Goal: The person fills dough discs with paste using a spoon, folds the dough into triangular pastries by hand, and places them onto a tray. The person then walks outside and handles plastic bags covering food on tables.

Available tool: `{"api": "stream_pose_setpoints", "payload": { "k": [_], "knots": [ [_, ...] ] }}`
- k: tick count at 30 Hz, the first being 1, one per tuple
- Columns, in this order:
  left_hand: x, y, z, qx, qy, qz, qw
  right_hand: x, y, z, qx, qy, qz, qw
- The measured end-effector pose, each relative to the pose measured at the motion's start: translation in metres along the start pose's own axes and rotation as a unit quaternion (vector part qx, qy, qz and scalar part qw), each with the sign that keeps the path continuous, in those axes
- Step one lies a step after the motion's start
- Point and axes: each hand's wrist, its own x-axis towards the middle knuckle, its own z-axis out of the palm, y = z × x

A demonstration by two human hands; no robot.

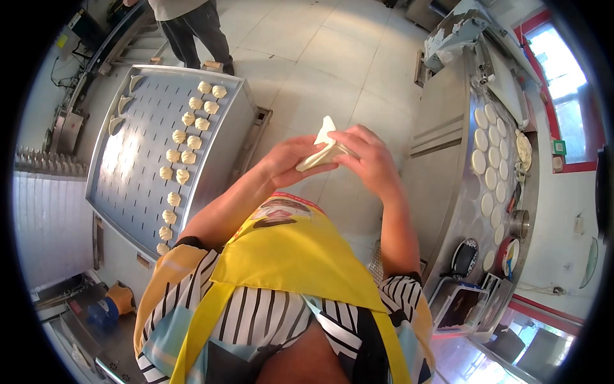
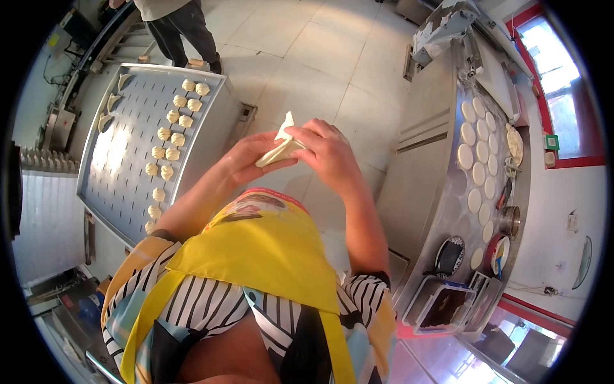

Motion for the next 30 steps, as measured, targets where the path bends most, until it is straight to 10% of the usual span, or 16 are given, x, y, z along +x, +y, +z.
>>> {"api": "stream_pose_setpoints", "payload": {
  "k": [12,26,30],
  "knots": [
    [-0.003,-0.008,-0.012,0.009,0.050,-0.019,0.999,0.014,0.028,0.012,0.008,-0.089,-0.106,0.990],
    [0.002,-0.015,-0.022,-0.123,0.024,0.054,0.991,-0.025,0.050,0.029,-0.005,0.056,0.130,0.990],
    [0.009,-0.015,-0.013,-0.111,-0.010,0.118,0.987,-0.012,0.028,0.031,-0.030,0.210,0.060,0.975]
  ]
}}
